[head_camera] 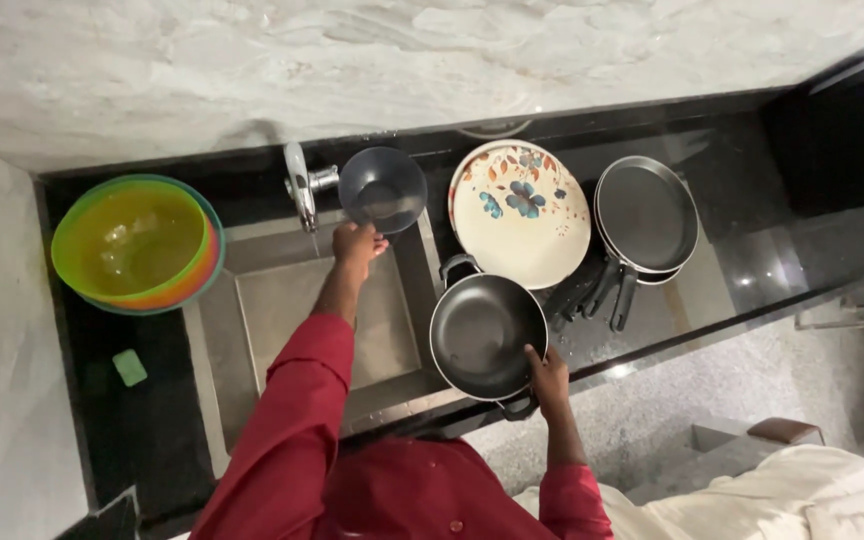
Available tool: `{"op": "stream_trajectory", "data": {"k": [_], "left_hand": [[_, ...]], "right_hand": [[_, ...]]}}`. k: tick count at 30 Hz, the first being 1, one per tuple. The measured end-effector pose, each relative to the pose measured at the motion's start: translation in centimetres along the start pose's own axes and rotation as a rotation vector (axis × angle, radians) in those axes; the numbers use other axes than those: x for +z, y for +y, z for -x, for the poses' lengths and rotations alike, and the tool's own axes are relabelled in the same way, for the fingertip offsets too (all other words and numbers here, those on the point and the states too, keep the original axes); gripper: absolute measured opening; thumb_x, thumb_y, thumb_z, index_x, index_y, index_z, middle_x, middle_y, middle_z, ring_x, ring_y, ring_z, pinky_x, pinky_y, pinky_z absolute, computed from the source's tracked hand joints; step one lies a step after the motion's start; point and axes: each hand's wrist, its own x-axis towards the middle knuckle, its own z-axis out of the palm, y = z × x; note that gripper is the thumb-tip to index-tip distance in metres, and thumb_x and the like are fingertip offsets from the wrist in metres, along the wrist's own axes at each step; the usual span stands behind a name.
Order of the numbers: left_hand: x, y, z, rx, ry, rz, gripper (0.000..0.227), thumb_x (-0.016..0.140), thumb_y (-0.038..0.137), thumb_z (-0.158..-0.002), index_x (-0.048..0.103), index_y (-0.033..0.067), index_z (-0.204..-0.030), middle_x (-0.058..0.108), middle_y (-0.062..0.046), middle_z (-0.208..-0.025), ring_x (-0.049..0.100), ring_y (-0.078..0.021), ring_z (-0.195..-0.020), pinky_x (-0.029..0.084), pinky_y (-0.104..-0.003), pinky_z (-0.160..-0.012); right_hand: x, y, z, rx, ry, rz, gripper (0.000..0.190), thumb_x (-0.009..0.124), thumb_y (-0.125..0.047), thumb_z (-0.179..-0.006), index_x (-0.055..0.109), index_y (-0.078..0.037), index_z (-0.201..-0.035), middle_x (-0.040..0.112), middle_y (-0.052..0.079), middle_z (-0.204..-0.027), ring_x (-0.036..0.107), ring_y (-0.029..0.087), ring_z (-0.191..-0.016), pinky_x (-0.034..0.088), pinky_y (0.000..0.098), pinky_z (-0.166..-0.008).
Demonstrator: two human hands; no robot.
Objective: The person is washing and rinsing various kitchen items including plates, pans, and bowls in a sink.
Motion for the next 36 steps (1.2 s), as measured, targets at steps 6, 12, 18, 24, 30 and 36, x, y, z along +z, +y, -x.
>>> {"op": "stream_trajectory", "data": {"k": [6,12,18,24,30,36], "left_hand": [[-0.1,5.4,10.0,0.179,0.219,-0.191,0.018,0.065,0.009,-0.089,0.065,-0.0083,-0.087,0.074,-0.018,-0.077,0.074,-0.0238,-0.061,0.066,-0.035,-0.057],[-3.2,6.9,19.8,0.167,0.235,-0.304,0.026,0.069,0.017,-0.093,0.067,-0.0075,-0.084,0.074,-0.018,-0.078,0.073,-0.0215,-0.062,0.061,-0.033,-0.056],[-7.6,6.6,24.9,0.139,0.293,-0.367,0.028,0.071,0.021,-0.093,0.073,-0.0067,-0.095,0.077,-0.014,-0.082,0.076,-0.0192,-0.067,0.063,-0.029,-0.058],[-10.6,5.4,26.2,0.202,0.231,-0.216,0.029,0.072,0.019,-0.091,0.072,-0.0071,-0.103,0.077,-0.016,-0.082,0.075,-0.0197,-0.068,0.062,-0.029,-0.059],[-12.2,5.3,25.4,0.204,0.229,-0.112,0.030,0.074,0.018,-0.089,0.071,-0.0042,-0.110,0.076,-0.013,-0.084,0.076,-0.0178,-0.072,0.061,-0.028,-0.061],[-10.9,8.0,26.7,0.194,0.244,-0.108,0.042,0.077,0.027,-0.090,0.067,0.0033,-0.123,0.074,-0.010,-0.102,0.072,-0.0193,-0.076,0.059,-0.033,-0.067]], "right_hand": [[-0.9,-0.3,1.3,-0.554,0.453,0.497,0.068,0.079,-0.035,-0.091,0.055,-0.006,-0.148,0.061,0.023,-0.128,0.064,0.028,-0.102,0.055,0.0407,-0.084],[4.8,-10.2,7.0,-0.708,-0.005,-0.060,0.069,0.072,-0.039,-0.096,0.046,-0.010,-0.153,0.055,0.019,-0.142,0.062,0.026,-0.117,0.060,0.0395,-0.089],[16.8,-13.8,4.6,-0.315,-0.513,-0.212,0.093,0.070,-0.045,-0.093,0.018,-0.018,-0.165,0.054,0.020,-0.147,0.065,0.029,-0.113,0.059,0.0414,-0.085],[21.6,-18.4,4.8,0.047,-0.837,-0.384,0.081,0.061,-0.041,-0.097,0.018,-0.020,-0.162,0.053,0.012,-0.140,0.072,0.032,-0.100,0.060,0.0423,-0.078],[24.9,-18.2,2.5,-0.081,-0.868,-0.303,0.055,0.051,-0.026,-0.102,0.039,-0.012,-0.153,0.063,0.017,-0.130,0.074,0.028,-0.087,0.062,0.0393,-0.075],[25.1,-18.9,1.8,-0.128,-0.825,-0.351,0.051,0.050,-0.018,-0.099,0.048,-0.009,-0.149,0.066,0.014,-0.121,0.073,0.027,-0.083,0.062,0.0383,-0.072]]}}
